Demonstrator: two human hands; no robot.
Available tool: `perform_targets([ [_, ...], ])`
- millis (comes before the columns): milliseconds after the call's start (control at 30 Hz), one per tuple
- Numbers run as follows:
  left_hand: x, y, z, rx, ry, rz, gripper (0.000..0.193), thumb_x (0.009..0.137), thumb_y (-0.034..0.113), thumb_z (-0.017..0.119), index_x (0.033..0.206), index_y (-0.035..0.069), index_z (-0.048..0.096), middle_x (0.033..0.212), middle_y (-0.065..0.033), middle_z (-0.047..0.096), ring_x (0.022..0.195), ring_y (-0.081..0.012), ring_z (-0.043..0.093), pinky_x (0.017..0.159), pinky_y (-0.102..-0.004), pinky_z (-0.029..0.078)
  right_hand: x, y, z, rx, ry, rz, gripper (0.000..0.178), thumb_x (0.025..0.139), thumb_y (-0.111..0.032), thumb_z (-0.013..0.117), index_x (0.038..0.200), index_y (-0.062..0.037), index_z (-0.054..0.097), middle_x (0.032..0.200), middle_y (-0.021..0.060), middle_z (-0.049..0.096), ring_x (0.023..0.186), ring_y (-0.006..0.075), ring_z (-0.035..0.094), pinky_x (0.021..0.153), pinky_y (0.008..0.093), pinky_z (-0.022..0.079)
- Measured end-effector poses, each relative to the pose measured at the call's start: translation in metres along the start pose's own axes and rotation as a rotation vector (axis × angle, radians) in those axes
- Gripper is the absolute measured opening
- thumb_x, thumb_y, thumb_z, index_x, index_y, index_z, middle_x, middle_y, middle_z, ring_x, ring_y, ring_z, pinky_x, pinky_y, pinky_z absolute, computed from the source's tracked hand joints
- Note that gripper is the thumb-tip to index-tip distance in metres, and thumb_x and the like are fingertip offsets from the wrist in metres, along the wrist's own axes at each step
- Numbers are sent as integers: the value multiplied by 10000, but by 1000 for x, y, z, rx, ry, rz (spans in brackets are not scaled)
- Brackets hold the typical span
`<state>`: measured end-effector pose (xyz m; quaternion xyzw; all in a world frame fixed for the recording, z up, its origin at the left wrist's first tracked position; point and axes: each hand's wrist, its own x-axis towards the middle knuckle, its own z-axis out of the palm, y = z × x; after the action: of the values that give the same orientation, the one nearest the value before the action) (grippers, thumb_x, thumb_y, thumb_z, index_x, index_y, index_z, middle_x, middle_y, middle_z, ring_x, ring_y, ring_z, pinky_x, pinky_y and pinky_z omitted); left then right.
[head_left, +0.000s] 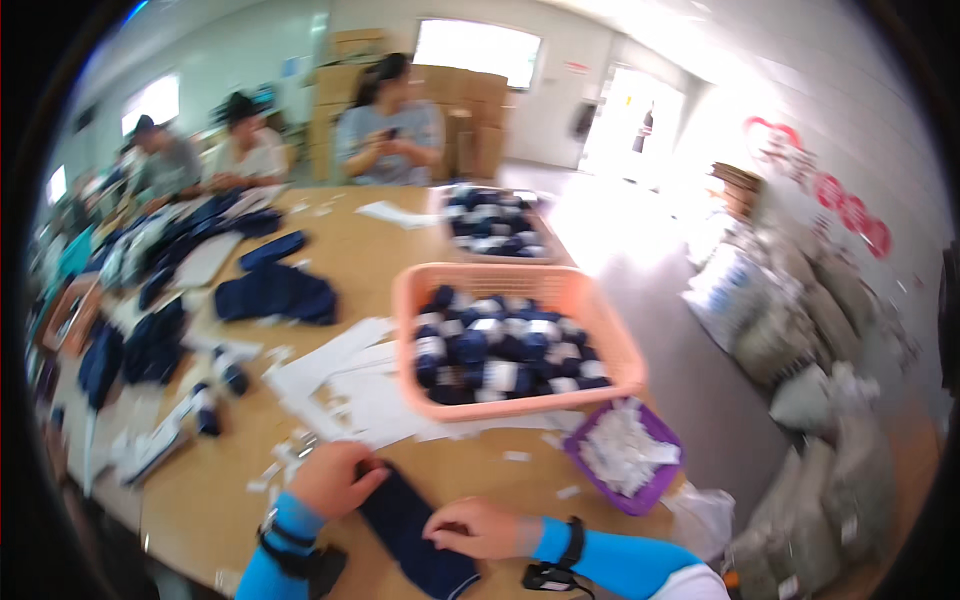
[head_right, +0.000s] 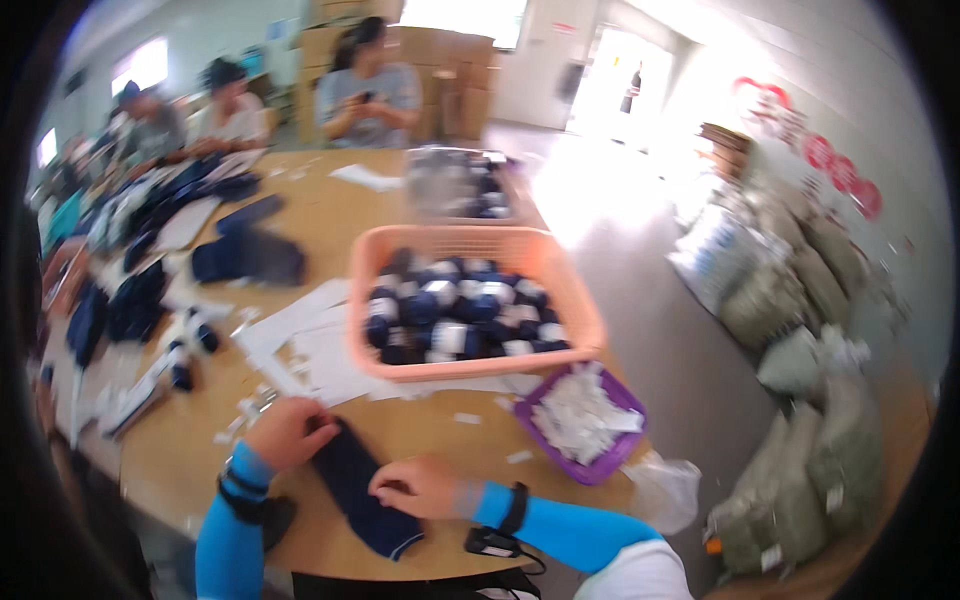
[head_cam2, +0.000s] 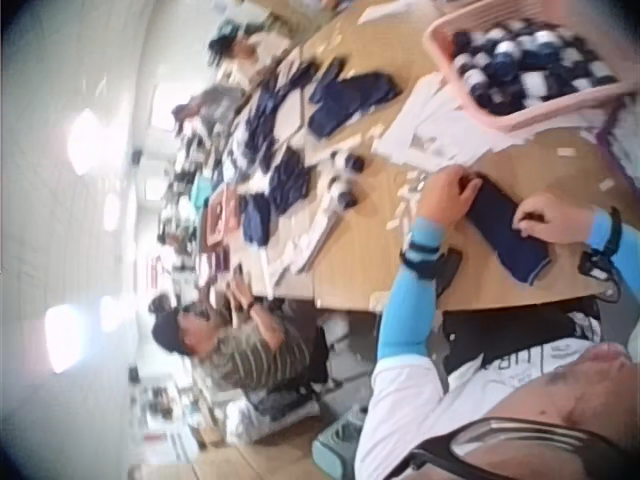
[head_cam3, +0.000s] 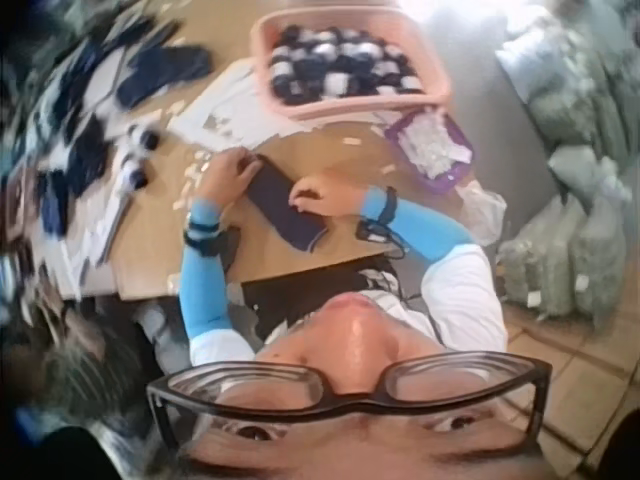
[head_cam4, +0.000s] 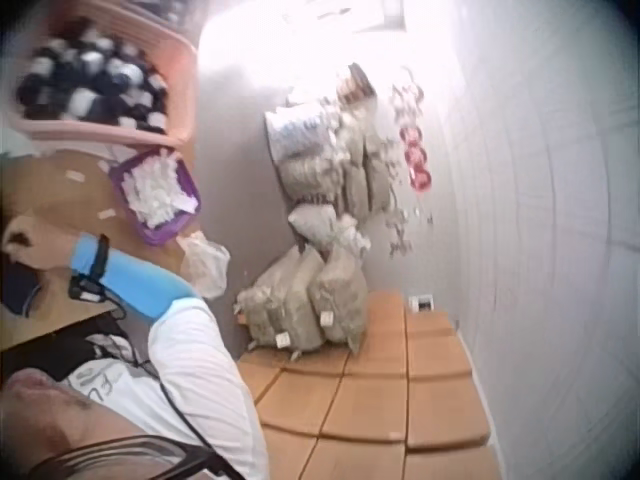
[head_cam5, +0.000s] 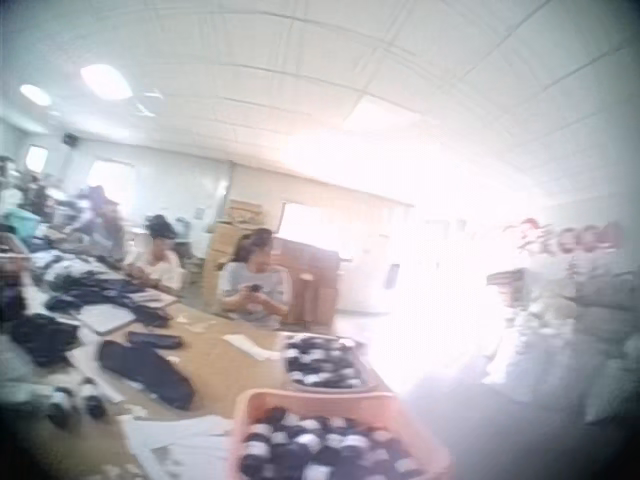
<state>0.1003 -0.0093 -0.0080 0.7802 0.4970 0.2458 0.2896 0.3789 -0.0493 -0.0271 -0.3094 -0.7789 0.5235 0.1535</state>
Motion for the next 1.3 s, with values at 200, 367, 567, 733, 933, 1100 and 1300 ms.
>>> perform_targets([
  [200,19,0,15,5,-10,141,209,928,217,691,1013,54,790,862,-188,751,801,-368,720,750,-466,571,-21,2,-9,74,78,185,213,1016,-145,667,1130,24,729,948,112,776,810,134,725,688,280,586],
  [367,11,-8,27,22,156,77,160,844,207,764,896,60,733,862,-164,728,875,-374,707,792,-475,556,-18,7,-7,168,50,234,176,1034,-85,619,1149,31,684,931,103,734,672,97,634,591,237,504],
  [567,5,-5,28,2,97,-10,126,827,192,768,872,81,730,888,-157,722,915,-378,691,791,-474,545,-17,4,-6,152,89,245,173,1041,-81,616,1183,1,672,921,72,708,619,85,576,550,231,457],
  [733,11,-2,28,-16,103,-18,109,815,182,769,839,84,728,868,-152,720,898,-376,692,787,-470,545,-18,5,-10,142,112,260,165,1049,-97,614,1178,-10,668,909,67,699,600,78,564,527,226,443],
  [933,12,-3,29,-14,102,0,109,813,177,772,835,80,728,866,-150,724,891,-375,694,787,-466,547,-19,4,-10,165,118,285,170,1051,-106,616,1188,-19,667,901,54,693,602,70,563,521,220,435],
  [1100,9,-5,29,4,125,-3,124,814,178,774,835,68,722,859,-155,719,890,-376,693,783,-468,548,-18,-9,-7,130,126,268,168,1048,-102,615,1175,-15,683,902,49,695,614,72,571,535,223,438],
  [1300,9,-3,25,17,110,44,140,828,184,773,861,59,719,865,-160,718,887,-378,695,785,-468,548,-17,-7,-8,136,122,251,178,1046,-106,618,1169,4,685,896,55,696,632,87,585,567,235,459],
])
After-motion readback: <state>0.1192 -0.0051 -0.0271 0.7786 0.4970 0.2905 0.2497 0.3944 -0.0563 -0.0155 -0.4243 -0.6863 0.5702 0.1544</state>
